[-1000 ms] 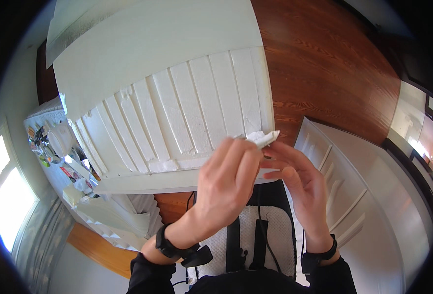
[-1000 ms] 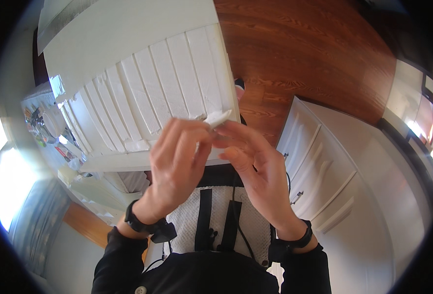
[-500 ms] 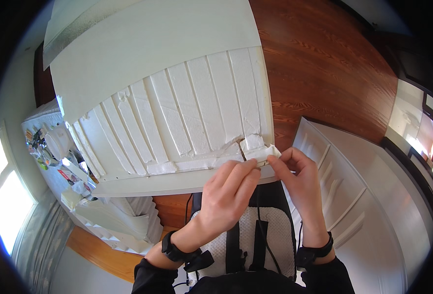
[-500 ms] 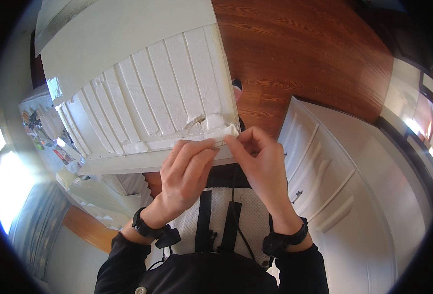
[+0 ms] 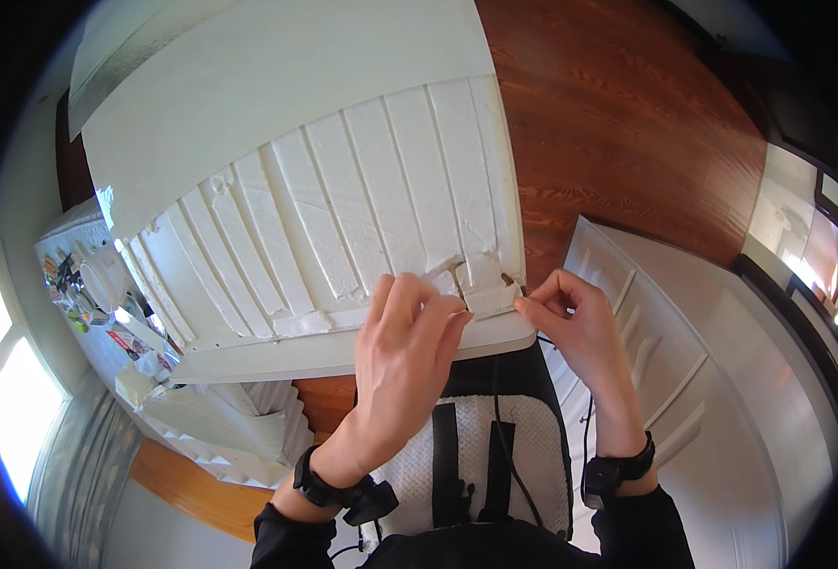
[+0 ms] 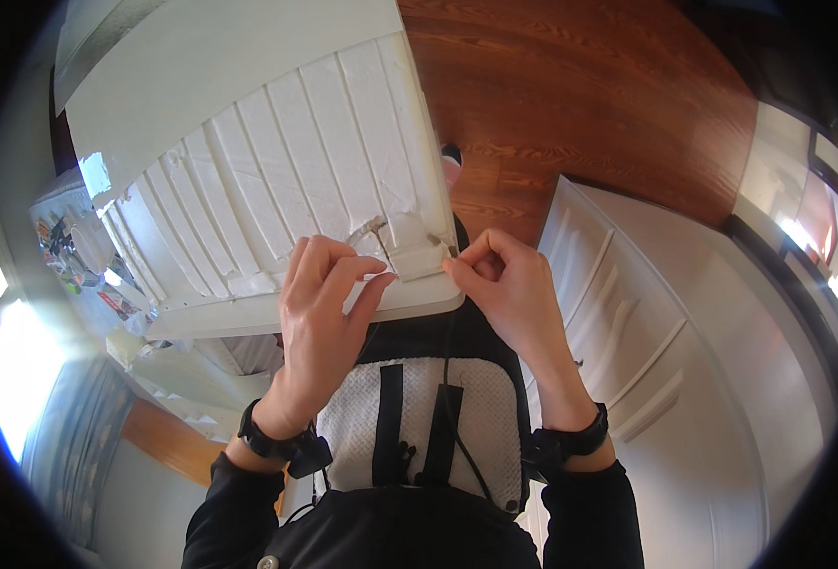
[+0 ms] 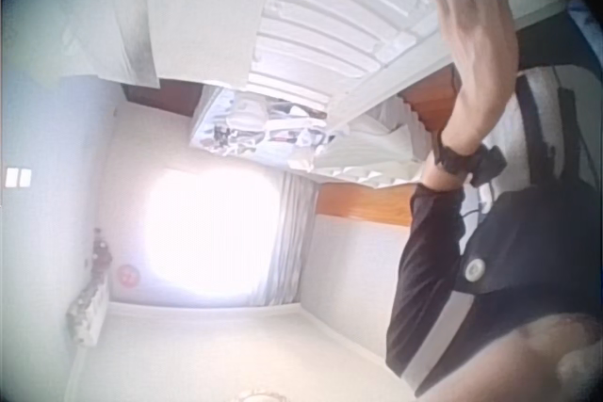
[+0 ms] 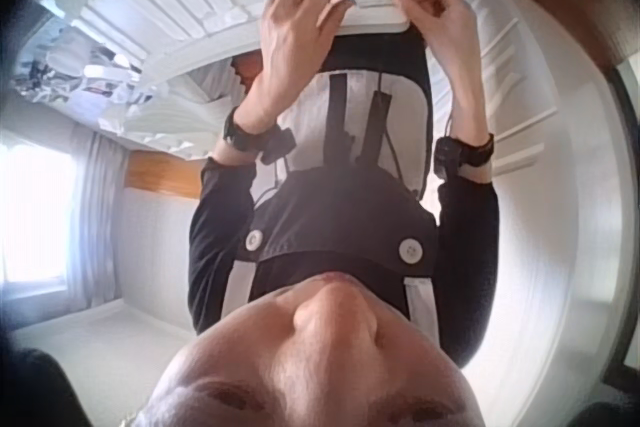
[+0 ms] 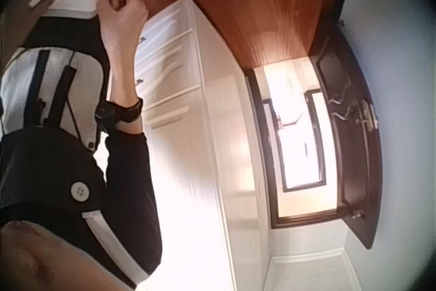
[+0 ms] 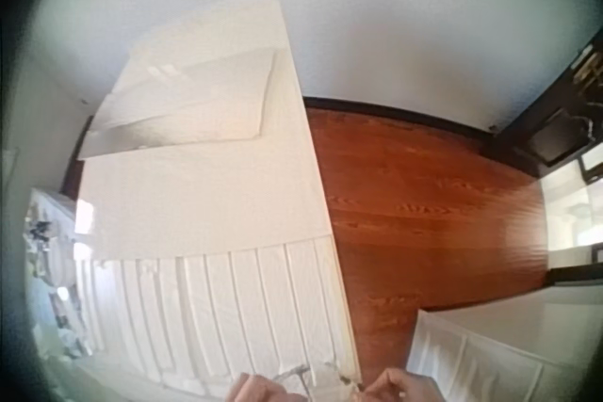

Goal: The person assembles a white cabinet door by applying adhesive to the edges and attaching white plastic strips. They retrieve glue from a cabinet, apply it to the door frame, and press the strips into place, then inspect the alignment.

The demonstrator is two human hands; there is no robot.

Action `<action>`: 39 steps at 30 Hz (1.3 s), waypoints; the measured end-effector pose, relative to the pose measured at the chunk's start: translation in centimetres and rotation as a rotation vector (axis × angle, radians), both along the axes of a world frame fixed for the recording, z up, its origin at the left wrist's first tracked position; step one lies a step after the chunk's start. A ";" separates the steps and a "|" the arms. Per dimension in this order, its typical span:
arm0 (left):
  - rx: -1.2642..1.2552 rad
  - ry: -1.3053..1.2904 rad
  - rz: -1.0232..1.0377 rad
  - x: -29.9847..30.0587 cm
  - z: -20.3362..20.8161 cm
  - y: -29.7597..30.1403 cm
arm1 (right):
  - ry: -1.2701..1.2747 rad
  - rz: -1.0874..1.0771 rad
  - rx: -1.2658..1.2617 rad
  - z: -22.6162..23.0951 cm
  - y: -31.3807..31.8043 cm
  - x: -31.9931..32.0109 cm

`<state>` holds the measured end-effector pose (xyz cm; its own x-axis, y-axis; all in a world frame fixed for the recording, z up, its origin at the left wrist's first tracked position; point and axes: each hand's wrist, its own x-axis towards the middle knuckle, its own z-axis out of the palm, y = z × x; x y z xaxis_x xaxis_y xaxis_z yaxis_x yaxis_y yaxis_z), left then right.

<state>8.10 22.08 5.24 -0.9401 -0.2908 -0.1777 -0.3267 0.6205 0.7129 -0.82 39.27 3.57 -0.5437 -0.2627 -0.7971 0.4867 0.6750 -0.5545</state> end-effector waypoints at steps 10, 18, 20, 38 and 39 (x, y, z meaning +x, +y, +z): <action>-0.037 -0.130 -0.060 -1.0 -0.6 0.4 | 0.157 0.100 0.108 0.7 -0.8 0.5; -0.099 -0.234 -0.034 -1.4 -0.5 0.4 | 0.210 0.099 0.074 0.5 -0.9 0.2; -0.002 -0.232 -0.012 -1.2 -0.2 -0.3 | 0.251 0.122 0.085 1.2 -1.1 -0.3; -0.168 -0.493 -0.094 -0.8 -0.5 -1.7 | 0.465 0.366 0.179 -0.5 -2.2 -0.6; -0.176 -0.519 -0.103 -0.8 -0.5 -1.6 | 0.480 0.371 0.180 -0.5 -2.2 -0.6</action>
